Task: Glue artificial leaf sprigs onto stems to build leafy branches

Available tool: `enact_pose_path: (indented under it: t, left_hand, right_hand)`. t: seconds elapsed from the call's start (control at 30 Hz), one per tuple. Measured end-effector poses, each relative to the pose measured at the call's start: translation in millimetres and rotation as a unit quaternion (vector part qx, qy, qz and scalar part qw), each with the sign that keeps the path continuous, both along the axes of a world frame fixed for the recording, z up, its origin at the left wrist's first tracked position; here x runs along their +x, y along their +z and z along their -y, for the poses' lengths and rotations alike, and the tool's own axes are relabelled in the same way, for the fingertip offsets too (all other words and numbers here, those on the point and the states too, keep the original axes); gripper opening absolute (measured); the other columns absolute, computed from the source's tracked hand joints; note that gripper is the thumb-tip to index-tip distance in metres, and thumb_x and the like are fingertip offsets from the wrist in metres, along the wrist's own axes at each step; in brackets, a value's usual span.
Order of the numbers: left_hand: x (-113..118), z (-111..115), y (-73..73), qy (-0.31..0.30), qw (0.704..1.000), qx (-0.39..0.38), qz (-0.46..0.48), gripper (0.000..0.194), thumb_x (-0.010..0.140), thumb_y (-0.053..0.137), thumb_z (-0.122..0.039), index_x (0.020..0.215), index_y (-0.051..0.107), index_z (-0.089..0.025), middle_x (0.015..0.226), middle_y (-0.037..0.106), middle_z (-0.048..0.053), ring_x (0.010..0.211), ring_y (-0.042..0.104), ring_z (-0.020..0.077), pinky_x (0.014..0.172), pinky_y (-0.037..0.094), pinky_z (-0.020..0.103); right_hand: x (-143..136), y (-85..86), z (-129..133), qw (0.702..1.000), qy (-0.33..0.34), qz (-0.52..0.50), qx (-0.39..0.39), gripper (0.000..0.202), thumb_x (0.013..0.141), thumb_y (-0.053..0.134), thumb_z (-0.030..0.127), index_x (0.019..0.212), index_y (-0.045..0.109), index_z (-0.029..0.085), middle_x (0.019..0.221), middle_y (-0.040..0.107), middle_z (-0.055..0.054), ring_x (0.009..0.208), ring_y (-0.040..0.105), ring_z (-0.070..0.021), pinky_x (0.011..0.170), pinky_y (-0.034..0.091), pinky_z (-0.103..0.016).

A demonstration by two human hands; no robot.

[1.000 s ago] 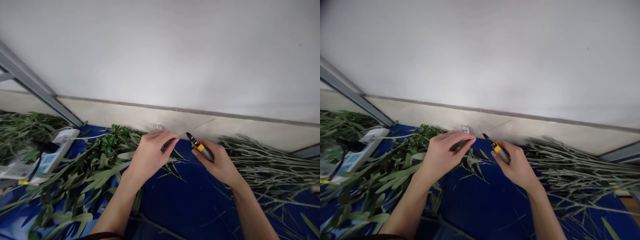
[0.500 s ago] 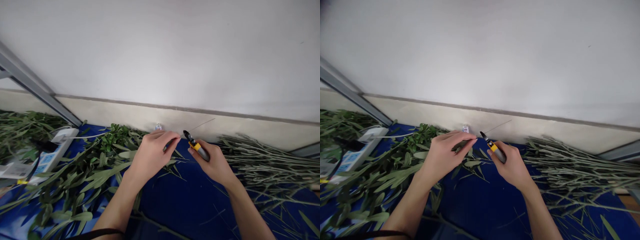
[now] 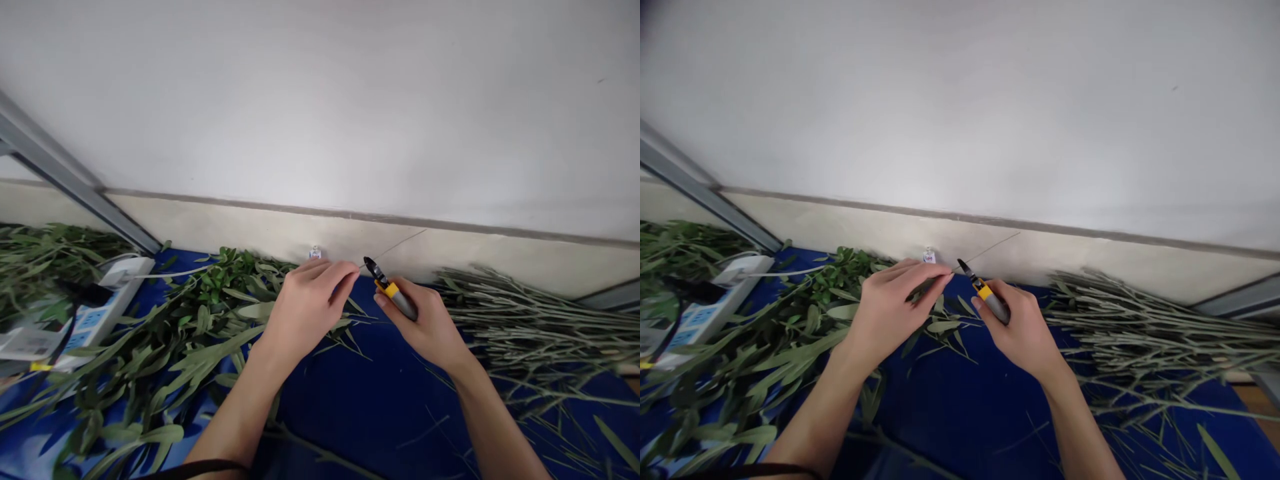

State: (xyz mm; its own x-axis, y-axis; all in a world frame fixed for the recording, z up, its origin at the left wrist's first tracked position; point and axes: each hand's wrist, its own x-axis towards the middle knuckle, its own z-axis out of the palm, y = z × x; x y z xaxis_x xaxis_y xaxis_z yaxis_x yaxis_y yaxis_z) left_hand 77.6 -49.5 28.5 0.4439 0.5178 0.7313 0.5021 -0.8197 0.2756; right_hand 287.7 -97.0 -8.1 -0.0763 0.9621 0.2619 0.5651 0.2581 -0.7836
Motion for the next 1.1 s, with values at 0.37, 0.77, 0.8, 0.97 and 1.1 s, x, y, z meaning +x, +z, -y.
enact_pose_path:
  t: [0.37, 0.77, 0.8, 0.97, 1.1]
  left_hand:
    - [0, 1, 0.4, 0.002, 1.0, -0.003, -0.003, 0.01, 0.1, 0.062, -0.014, 0.103, 0.069, -0.019, 0.088, 0.078, 0.003, 0.076, 0.073, 0.0152, 0.074, 0.058, 0.03]
    - [-1, 1, 1.5, 0.004, 1.0, -0.004, -0.008, 0.008, 0.1, 0.063, -0.013, 0.102, 0.069, -0.018, 0.087, 0.078, 0.003, 0.077, 0.073, 0.0158, 0.074, 0.057, 0.029]
    - [-1, 1, 1.3, 0.004, 1.0, -0.003, -0.007, 0.007, 0.099, 0.064, -0.013, 0.102, 0.069, -0.017, 0.087, 0.078, 0.003, 0.077, 0.074, 0.0159, 0.074, 0.057, 0.029]
    - [0, 1, 0.6, 0.002, 1.0, -0.006, 0.0, 0.008, 0.099, 0.064, -0.013, 0.102, 0.07, -0.017, 0.088, 0.078, 0.004, 0.076, 0.073, 0.0157, 0.074, 0.057, 0.03]
    - [-1, 1, 2.1, 0.005, 1.0, -0.005, -0.001, 0.008, 0.1, 0.064, -0.014, 0.104, 0.07, -0.018, 0.09, 0.078, 0.004, 0.077, 0.073, 0.0158, 0.075, 0.058, 0.031]
  right_hand:
    - [0, 1.6, 1, 1.0, 0.012, -0.002, -0.001, 0.017, 0.098, 0.061, 0.033, 0.087, 0.059, 0.021, 0.07, 0.049, 0.004, 0.062, 0.043, -0.0126, 0.06, 0.034, -0.029]
    - [0, 1.6, 1, 1.0, 0.013, -0.014, -0.014, 0.019, 0.099, 0.061, 0.035, 0.086, 0.059, 0.021, 0.068, 0.047, 0.005, 0.06, 0.041, -0.0126, 0.059, 0.033, -0.029]
    - [-1, 1.4, 2, 1.0, 0.013, -0.014, -0.013, 0.019, 0.098, 0.061, 0.034, 0.086, 0.058, 0.021, 0.068, 0.047, 0.005, 0.06, 0.042, -0.0125, 0.059, 0.033, -0.029]
    - [-3, -2.0, 0, 1.0, 0.001, 0.005, 0.008, 0.018, 0.1, 0.059, 0.032, 0.086, 0.056, 0.021, 0.067, 0.049, 0.004, 0.058, 0.044, -0.013, 0.058, 0.033, -0.028]
    - [-10, -10.1, -2, 0.999, -0.031, 0.026, 0.035, 0.018, 0.1, 0.058, 0.034, 0.087, 0.056, 0.022, 0.064, 0.05, 0.004, 0.054, 0.045, -0.0139, 0.056, 0.034, -0.028]
